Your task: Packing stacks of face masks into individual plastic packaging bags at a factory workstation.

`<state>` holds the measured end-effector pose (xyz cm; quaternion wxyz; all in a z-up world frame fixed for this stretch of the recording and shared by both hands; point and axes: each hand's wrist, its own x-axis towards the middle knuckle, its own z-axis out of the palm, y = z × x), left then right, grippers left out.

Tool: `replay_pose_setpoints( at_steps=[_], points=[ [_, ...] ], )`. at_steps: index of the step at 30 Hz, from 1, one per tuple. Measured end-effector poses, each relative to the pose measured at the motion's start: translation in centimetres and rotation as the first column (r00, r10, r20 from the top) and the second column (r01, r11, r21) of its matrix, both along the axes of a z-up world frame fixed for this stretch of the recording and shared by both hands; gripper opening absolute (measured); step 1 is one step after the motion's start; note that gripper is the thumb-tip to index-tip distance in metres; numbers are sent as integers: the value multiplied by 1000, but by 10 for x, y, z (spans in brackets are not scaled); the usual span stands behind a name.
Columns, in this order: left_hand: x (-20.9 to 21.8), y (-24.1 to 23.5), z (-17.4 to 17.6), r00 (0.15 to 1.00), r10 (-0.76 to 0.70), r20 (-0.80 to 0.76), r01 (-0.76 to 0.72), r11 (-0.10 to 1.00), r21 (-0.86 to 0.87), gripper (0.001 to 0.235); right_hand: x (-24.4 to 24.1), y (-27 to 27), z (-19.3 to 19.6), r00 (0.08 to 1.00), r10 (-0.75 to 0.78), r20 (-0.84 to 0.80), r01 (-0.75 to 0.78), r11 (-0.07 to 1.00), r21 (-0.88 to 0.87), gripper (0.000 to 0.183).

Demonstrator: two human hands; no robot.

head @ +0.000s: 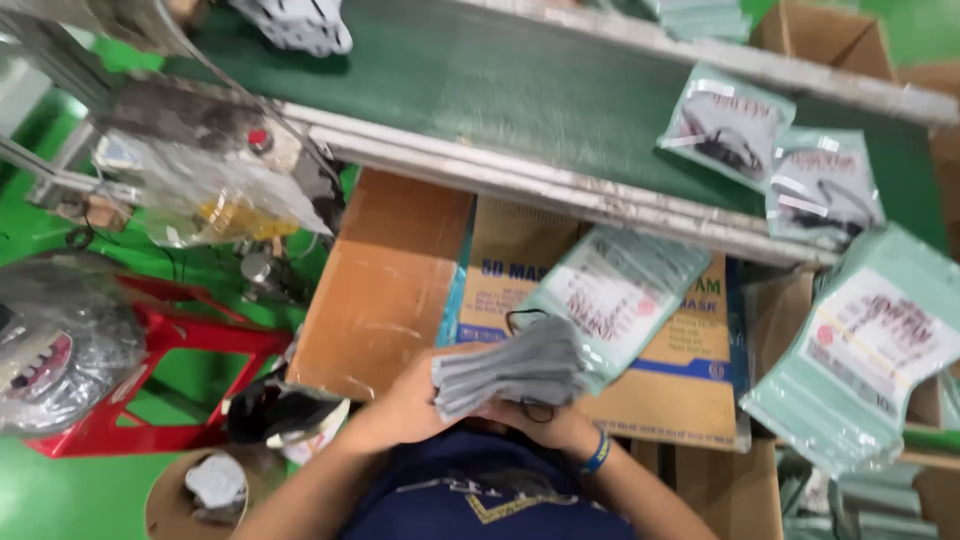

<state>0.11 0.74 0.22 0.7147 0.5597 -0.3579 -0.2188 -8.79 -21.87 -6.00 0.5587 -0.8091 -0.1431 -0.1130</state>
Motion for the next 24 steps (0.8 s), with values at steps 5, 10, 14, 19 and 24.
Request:
replay_pose_setpoints(
  at_steps=[5,10,14,19,24],
  points=[
    [86,36,-59,985,-151,82,61,753,655,33,-3,-56,-3,963,-221,-152,196,967,-161,16],
    [92,-17,-62,860,-320,398,11,791,612,55,2,-78,-14,925,-380,10,310,741,-595,25],
    [38,-105,-69,743,-631,221,321,627,710,89,1,-67,-23,933,-343,109,289,530,-797,31],
    [24,-114,-111,628,-713,311,234,555,798,100,5,-74,-36,892,-436,120,331,449,-830,32],
    [14,-115,-105,549,-777,307,151,453,878,56,19,-66,-22,856,-497,140,411,491,-768,32]
  ],
)
